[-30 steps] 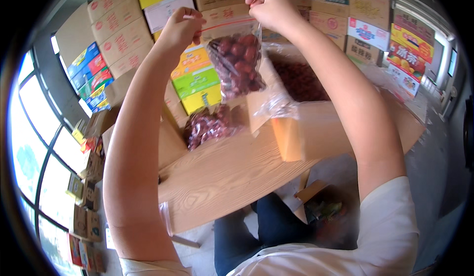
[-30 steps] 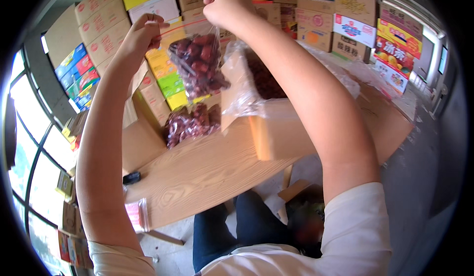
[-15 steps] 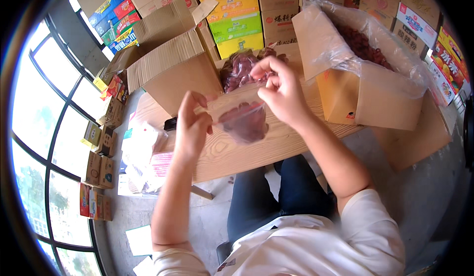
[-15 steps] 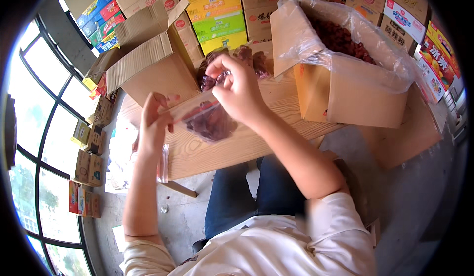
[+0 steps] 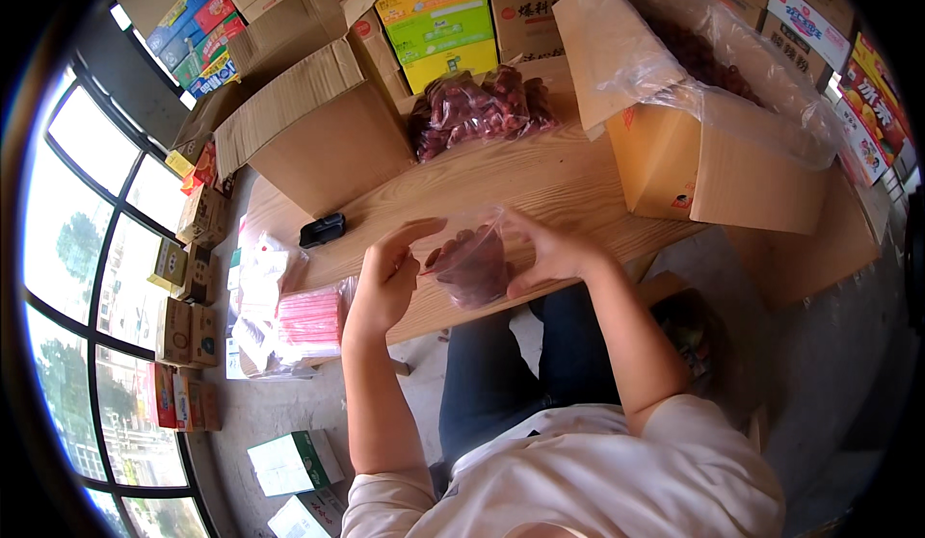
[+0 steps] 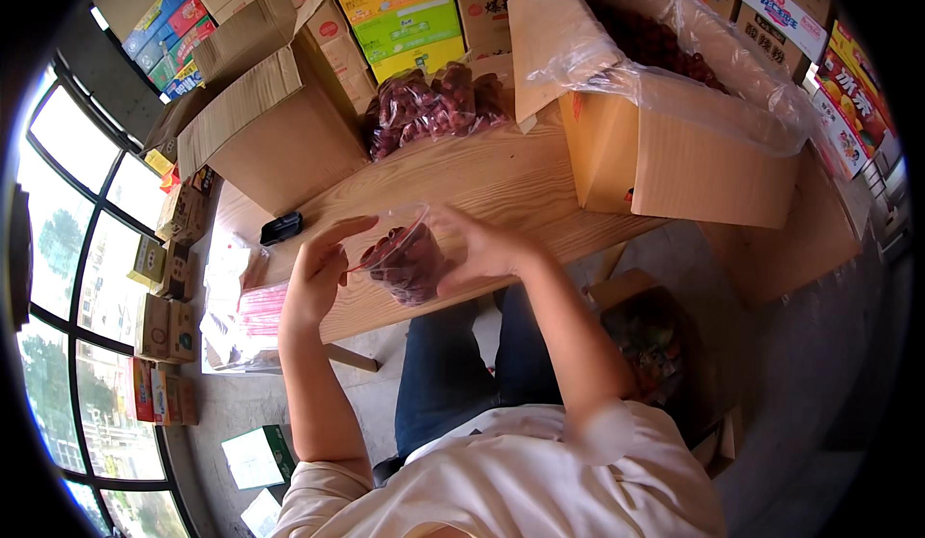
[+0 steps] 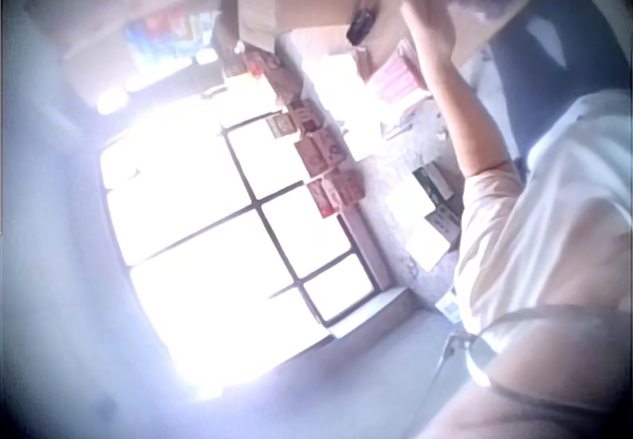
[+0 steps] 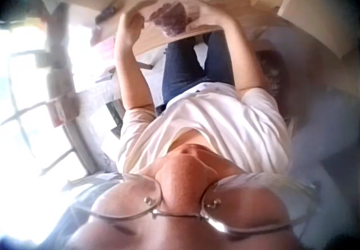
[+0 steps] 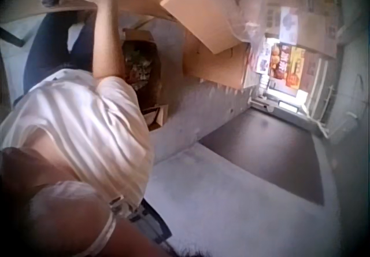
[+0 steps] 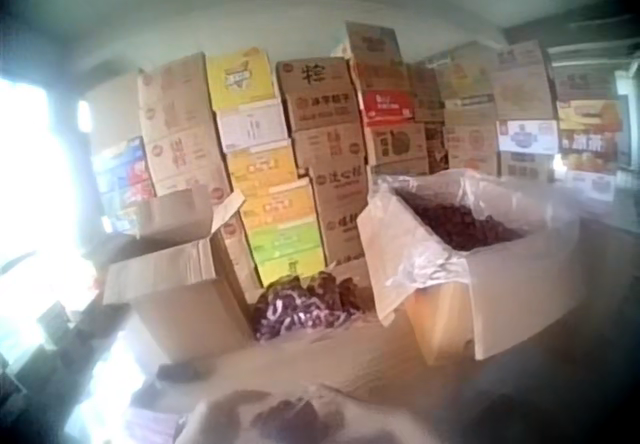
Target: The person repeatedly scoops dried red dates from a large cardboard box into small clear plastic bags. They seal each bag by hand and place it on a wooden table next to a growing pile of finished packages. The workspace is surrounded by stacks of cardboard boxes.
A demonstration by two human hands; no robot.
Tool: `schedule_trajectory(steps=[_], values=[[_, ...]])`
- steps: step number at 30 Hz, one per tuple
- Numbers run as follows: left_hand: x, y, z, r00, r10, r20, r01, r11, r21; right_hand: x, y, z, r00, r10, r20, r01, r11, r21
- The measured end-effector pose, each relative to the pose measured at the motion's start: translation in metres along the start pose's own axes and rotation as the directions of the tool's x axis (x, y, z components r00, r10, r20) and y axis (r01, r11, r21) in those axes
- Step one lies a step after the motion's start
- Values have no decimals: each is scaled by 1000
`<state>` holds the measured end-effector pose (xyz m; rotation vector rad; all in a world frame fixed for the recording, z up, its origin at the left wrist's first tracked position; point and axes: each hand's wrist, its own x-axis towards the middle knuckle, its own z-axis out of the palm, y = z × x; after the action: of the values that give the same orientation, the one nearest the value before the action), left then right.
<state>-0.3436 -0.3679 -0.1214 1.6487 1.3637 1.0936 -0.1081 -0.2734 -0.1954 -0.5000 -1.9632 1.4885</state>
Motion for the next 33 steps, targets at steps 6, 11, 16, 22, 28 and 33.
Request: schedule_trajectory(steps=[6,11,16,22,28,33], values=[[-2,2,8,995,-42,-93,21,977,-211,8,31,17,972,119,201,-153,975,164],[-4,-11,9,991,-72,-111,39,959,-279,10,23,19,992,98,84,-109,984,140],[-1,-13,13,990,-62,-123,21,950,-310,8,26,21,998,54,-15,-53,998,45],[1,-16,12,991,-80,-105,43,947,-317,7,22,30,999,4,-40,-1,997,71],[-2,-11,15,991,-64,-118,19,939,-343,7,21,29,995,52,-84,-42,993,111],[-1,-9,13,991,-87,-102,49,942,-331,8,14,34,993,33,-113,-13,985,171]])
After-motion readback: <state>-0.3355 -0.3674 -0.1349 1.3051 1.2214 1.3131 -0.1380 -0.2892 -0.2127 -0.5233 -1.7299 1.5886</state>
